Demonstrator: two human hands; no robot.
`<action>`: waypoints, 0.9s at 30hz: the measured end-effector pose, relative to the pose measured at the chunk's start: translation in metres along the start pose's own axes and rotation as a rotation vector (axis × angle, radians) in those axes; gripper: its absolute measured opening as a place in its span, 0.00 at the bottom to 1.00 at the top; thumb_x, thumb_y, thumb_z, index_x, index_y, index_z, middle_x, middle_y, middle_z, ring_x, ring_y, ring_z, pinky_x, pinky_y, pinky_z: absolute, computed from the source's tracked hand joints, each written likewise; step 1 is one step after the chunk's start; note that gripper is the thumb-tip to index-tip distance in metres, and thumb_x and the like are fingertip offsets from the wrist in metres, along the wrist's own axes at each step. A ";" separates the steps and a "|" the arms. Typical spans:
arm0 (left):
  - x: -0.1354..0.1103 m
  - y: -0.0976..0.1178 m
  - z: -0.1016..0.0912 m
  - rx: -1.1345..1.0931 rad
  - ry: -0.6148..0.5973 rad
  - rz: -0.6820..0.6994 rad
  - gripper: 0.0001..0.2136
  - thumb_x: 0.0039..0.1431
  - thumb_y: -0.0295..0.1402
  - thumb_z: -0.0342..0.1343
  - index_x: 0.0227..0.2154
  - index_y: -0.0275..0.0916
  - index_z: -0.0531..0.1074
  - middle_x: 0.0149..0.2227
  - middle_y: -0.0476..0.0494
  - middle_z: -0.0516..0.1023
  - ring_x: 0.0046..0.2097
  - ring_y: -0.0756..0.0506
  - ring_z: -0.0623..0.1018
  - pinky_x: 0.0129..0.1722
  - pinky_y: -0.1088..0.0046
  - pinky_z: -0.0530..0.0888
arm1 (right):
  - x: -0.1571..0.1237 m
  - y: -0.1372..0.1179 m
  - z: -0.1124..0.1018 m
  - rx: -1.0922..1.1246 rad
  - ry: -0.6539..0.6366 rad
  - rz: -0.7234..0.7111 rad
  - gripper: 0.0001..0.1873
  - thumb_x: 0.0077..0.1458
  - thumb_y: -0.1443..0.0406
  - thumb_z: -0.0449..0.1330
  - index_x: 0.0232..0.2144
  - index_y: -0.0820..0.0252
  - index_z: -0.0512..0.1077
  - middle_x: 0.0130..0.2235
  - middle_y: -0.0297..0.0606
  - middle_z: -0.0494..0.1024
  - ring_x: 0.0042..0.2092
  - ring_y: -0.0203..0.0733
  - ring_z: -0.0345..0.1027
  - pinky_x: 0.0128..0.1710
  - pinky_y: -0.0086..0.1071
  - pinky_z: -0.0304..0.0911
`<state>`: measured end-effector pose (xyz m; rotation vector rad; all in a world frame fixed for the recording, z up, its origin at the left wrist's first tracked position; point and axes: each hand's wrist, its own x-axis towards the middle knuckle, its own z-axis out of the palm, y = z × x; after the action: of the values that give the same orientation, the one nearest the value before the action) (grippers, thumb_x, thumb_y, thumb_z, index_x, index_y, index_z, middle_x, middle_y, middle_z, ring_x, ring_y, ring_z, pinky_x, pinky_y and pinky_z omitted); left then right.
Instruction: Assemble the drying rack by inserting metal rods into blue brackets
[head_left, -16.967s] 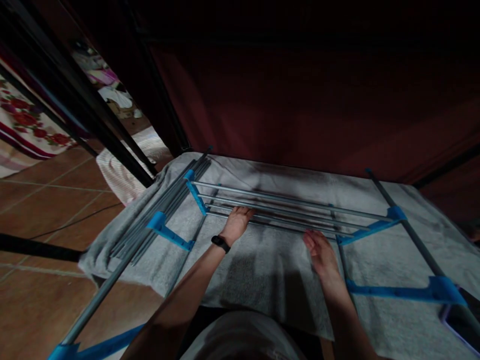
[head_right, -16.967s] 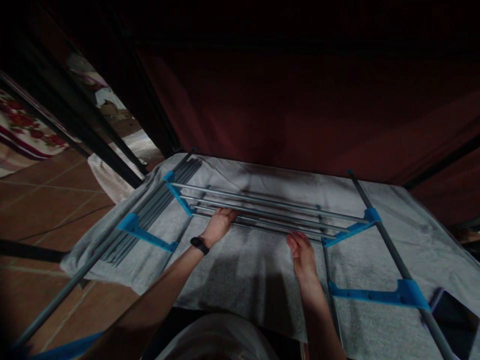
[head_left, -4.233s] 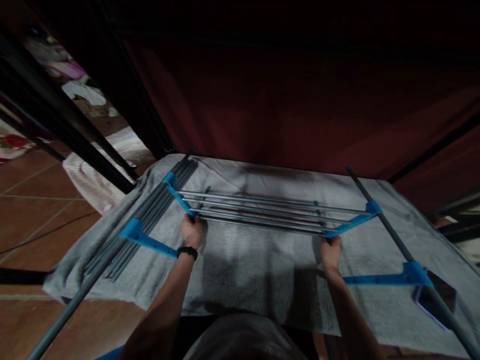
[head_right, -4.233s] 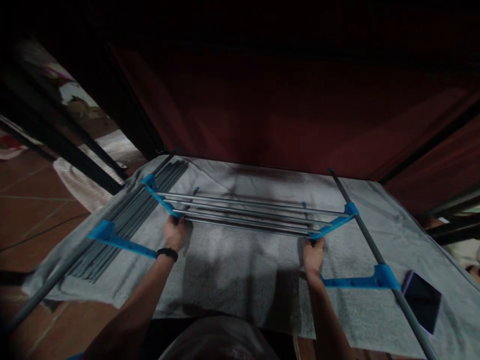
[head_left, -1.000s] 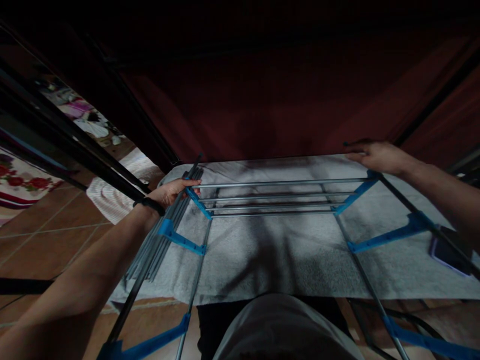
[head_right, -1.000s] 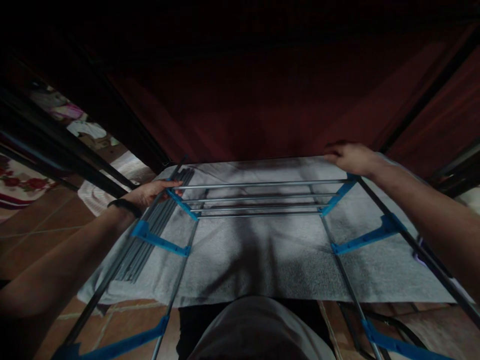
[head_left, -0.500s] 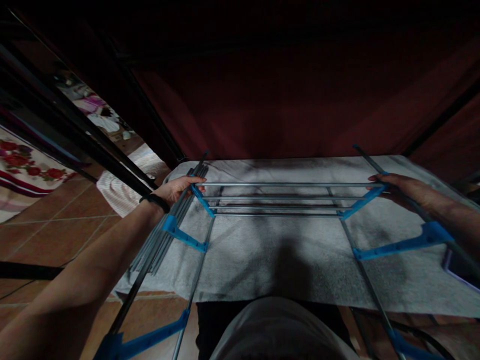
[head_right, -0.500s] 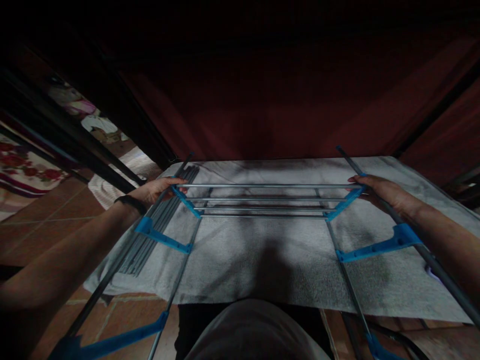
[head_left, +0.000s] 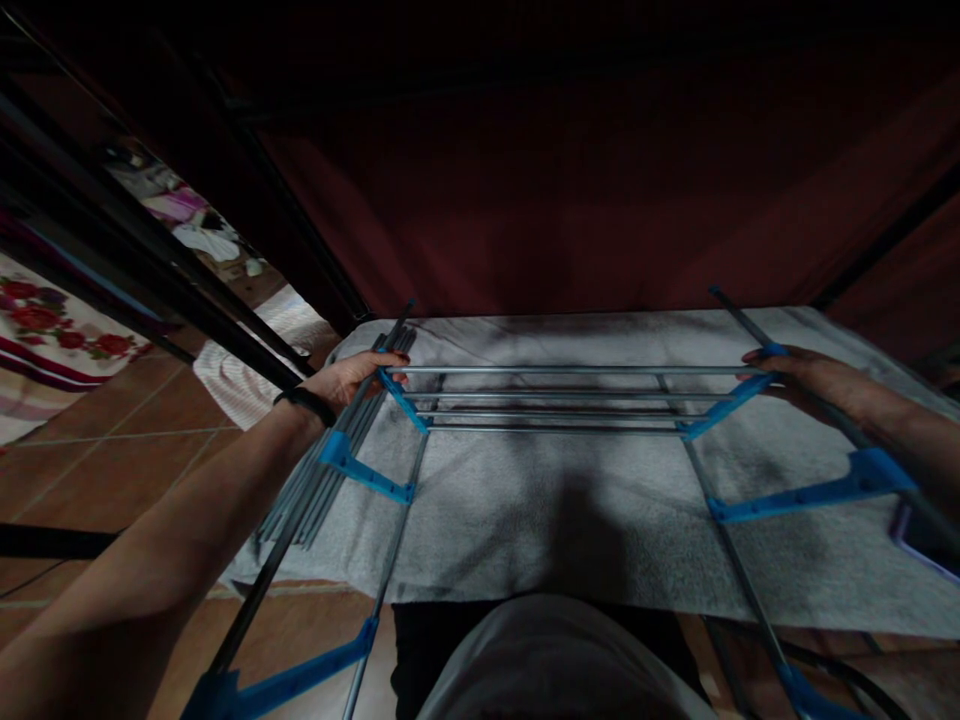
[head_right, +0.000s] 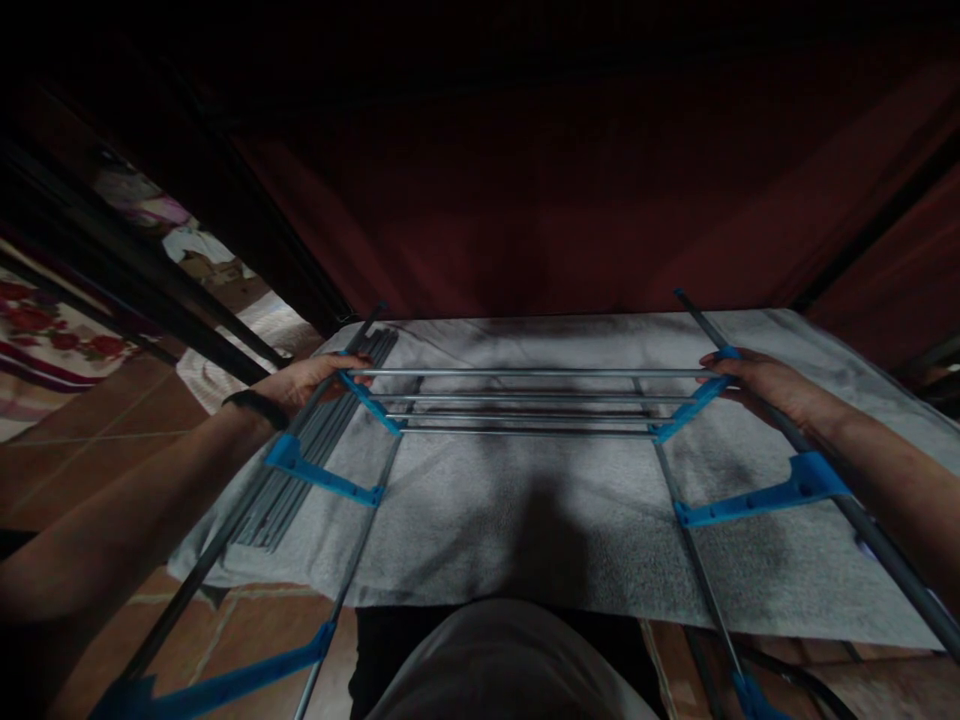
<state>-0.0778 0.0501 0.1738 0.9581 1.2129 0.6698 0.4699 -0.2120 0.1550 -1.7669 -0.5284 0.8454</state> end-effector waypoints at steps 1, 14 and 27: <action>-0.001 0.000 0.001 0.005 -0.001 -0.011 0.07 0.48 0.19 0.64 0.28 0.34 0.72 0.21 0.46 0.74 0.21 0.49 0.75 0.21 0.76 0.75 | 0.001 0.001 -0.001 -0.001 -0.001 -0.007 0.07 0.53 0.74 0.59 0.30 0.59 0.73 0.33 0.41 0.74 0.35 0.39 0.72 0.46 0.34 0.66; 0.001 -0.001 0.001 0.108 -0.034 -0.007 0.07 0.43 0.19 0.60 0.22 0.34 0.69 0.20 0.45 0.73 0.22 0.49 0.74 0.24 0.77 0.76 | 0.014 0.009 -0.007 -0.015 -0.001 -0.017 0.07 0.52 0.75 0.59 0.30 0.60 0.73 0.33 0.39 0.75 0.34 0.36 0.73 0.38 0.27 0.71; 0.003 -0.004 0.001 0.052 -0.007 0.031 0.07 0.42 0.16 0.58 0.21 0.34 0.69 0.19 0.46 0.71 0.21 0.50 0.73 0.21 0.78 0.73 | 0.016 0.010 -0.009 0.009 -0.007 -0.031 0.08 0.51 0.75 0.59 0.29 0.59 0.75 0.32 0.37 0.76 0.32 0.36 0.75 0.31 0.23 0.73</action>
<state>-0.0759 0.0510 0.1692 1.0236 1.2166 0.6613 0.4865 -0.2101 0.1427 -1.7441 -0.5551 0.8313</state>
